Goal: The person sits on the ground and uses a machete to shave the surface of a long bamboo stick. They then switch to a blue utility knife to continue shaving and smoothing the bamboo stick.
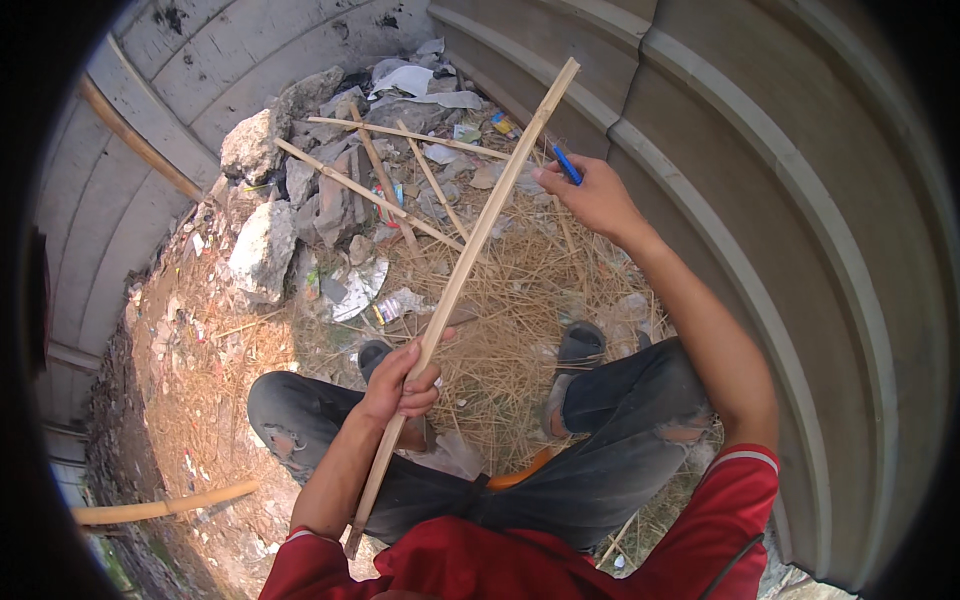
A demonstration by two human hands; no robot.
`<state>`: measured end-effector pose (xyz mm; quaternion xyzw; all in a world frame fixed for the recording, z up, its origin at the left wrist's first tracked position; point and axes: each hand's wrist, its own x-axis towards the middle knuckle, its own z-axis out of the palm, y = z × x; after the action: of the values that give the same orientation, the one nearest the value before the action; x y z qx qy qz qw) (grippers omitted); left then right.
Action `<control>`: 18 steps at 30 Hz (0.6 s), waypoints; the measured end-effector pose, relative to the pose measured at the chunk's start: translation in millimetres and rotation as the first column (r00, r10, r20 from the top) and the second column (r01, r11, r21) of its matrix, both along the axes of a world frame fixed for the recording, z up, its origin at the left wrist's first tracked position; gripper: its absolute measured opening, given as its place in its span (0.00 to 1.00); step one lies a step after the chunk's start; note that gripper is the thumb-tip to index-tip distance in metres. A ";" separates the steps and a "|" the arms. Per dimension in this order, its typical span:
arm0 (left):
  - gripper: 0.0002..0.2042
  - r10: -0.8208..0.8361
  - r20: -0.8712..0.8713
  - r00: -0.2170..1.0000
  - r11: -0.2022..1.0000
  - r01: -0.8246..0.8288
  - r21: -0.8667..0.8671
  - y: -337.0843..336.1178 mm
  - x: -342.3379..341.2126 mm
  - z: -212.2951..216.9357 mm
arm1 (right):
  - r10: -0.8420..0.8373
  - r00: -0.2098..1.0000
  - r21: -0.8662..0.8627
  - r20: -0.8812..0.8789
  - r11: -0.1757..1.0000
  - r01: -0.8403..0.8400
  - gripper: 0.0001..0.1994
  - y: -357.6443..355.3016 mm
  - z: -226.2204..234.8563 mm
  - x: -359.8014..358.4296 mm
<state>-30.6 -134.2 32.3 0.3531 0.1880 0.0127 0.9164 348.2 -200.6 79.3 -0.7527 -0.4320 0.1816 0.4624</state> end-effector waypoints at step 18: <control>0.26 0.107 0.053 0.993 0.993 -0.104 -0.058 2.3 7.9 10.1 | 0.335 0.900 -0.247 0.280 0.931 -0.270 0.29 13.5 31.8 -116.4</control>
<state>-22.6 -131.9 42.4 0.3170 0.1809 0.0659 0.9287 231.8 -187.0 111.1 -0.7383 -0.5920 0.1710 0.2742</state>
